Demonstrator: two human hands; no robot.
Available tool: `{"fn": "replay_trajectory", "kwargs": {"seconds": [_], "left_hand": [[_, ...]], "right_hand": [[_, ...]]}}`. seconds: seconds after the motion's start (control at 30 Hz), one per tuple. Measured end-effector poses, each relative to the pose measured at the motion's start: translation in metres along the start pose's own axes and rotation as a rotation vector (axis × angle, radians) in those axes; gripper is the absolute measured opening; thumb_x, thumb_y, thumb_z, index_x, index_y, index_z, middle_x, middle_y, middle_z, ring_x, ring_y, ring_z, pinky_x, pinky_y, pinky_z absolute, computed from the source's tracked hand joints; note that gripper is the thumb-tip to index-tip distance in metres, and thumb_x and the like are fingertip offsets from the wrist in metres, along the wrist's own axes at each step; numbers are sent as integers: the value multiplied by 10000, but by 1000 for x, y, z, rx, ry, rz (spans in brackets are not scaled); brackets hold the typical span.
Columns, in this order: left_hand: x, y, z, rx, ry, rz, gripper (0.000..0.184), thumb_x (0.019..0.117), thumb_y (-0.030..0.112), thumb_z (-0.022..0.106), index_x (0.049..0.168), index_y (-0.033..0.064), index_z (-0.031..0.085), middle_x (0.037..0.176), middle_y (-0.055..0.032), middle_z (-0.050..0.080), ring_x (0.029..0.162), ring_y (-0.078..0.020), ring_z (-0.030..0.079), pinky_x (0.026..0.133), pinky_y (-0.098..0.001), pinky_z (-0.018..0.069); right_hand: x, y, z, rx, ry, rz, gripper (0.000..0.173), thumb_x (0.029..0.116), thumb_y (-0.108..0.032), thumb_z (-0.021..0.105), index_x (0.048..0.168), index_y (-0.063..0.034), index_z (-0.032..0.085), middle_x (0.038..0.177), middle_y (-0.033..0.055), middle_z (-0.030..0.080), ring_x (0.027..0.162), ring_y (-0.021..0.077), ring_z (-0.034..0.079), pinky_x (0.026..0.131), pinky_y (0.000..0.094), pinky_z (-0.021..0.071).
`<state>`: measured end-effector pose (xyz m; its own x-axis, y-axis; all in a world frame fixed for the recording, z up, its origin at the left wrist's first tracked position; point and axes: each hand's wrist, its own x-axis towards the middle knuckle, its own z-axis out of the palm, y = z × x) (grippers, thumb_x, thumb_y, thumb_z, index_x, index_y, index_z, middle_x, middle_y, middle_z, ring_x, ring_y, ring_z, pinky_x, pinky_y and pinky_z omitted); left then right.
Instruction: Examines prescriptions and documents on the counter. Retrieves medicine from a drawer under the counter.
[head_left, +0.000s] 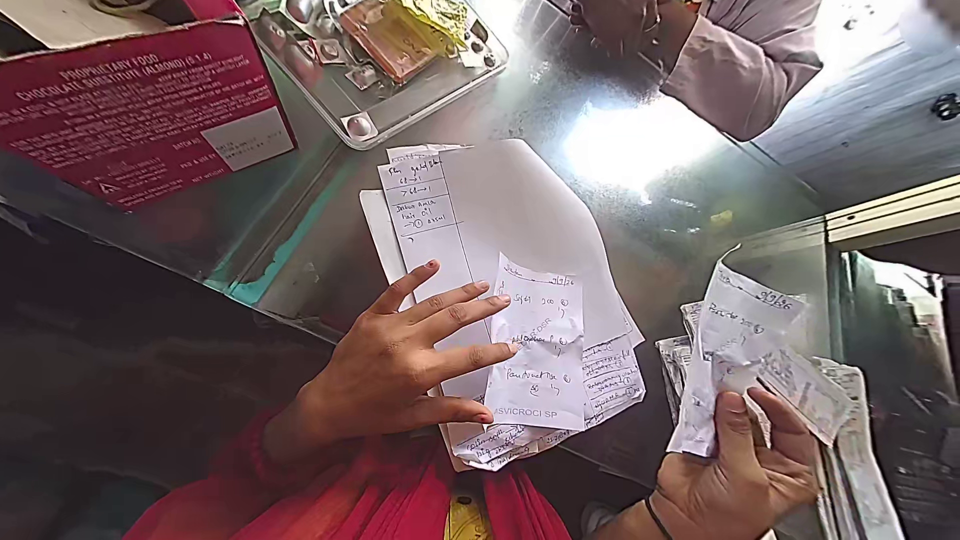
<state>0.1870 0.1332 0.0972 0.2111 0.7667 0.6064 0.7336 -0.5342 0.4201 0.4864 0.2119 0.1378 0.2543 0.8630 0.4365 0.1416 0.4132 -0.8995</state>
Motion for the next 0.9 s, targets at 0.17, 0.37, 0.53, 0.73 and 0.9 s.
{"fn": "replay_trajectory", "kwargs": {"seconds": [0.17,0.37,0.53,0.73,0.9], "left_hand": [[-2,0,1,-24,87,-27,510,1002,631,454,1236,279,739,1334,-90,654,1396,-204,495,1236,-552,184],[-2,1,2,5,102,-46,492,1016,599,444,1192,265,760,1105,-61,703,1253,-198,584,1207,-571,193],[-3,2,4,22,109,-48,498,1013,566,465,1160,203,773,1122,-42,745,1255,-198,611,1212,-572,194],[-3,2,4,35,110,-54,506,1014,558,469,1158,179,772,1137,-43,750,1252,-193,620,1211,-571,200],[-2,2,5,44,111,-61,512,1018,561,460,1145,174,772,1133,-33,755,1257,-185,621,1214,-562,205]], "right_hand": [[-2,4,1,3,9,16,248,933,126,544,1021,-70,668,902,-75,772,818,27,745,770,195,627],[-4,10,2,-5,28,32,244,926,130,550,1000,-63,679,884,-70,764,800,27,741,756,198,630],[-5,12,3,-11,17,37,245,921,133,548,995,-60,679,886,-71,764,800,30,741,765,199,629],[-4,12,3,-25,22,36,240,923,131,549,996,-58,678,884,-77,760,799,25,738,779,195,625],[-5,11,3,-9,2,33,245,933,121,542,999,-65,687,894,-82,762,812,18,736,773,186,620]]}}
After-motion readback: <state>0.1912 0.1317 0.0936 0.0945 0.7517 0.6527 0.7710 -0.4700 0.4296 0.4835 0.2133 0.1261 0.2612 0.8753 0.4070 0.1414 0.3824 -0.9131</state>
